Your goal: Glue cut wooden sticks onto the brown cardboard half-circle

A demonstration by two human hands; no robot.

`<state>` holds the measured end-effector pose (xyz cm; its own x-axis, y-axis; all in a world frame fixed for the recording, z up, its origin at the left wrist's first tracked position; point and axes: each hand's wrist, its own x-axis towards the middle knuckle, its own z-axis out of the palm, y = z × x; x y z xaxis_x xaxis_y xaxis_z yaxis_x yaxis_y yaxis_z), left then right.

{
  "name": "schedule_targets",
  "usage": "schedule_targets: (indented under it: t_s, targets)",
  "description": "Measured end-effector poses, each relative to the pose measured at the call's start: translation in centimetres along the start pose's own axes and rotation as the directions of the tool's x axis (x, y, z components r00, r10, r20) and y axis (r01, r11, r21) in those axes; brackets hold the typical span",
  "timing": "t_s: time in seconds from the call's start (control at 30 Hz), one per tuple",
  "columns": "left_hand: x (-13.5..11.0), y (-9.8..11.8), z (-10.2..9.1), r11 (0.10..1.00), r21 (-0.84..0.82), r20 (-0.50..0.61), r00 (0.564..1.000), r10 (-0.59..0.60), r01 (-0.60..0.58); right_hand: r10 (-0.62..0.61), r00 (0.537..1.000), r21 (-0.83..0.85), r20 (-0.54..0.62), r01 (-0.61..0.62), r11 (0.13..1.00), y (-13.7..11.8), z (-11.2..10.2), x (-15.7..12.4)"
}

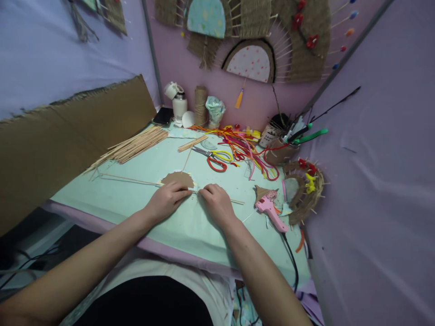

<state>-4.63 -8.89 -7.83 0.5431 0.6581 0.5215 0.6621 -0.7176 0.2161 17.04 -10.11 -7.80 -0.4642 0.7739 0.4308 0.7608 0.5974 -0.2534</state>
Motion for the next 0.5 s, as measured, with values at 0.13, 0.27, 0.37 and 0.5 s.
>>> schedule_targets:
  t_s: [0.13,0.27,0.37,0.5]
  targets:
    - [0.02,0.1,-0.06,1.0,0.014,0.022,1.0,-0.001,0.001,0.001,1.0,-0.001,-0.001,-0.001,1.0,0.06,0.07,-0.03]
    - [0.02,0.14,-0.09,0.999,0.041,0.041,0.999,0.004,-0.006,-0.001,1.0,-0.01,-0.003,0.001,1.0,0.15,0.2,-0.08]
    - [0.01,0.13,-0.04,0.998,0.057,0.036,0.999,0.008,-0.01,-0.003,1.0,-0.014,0.0,0.003,1.0,0.18,0.24,-0.08]
    - [0.03,0.08,0.0,0.997,0.071,0.042,0.999,0.015,-0.018,0.002,1.0,-0.007,0.005,-0.001,1.0,0.11,0.16,-0.06]
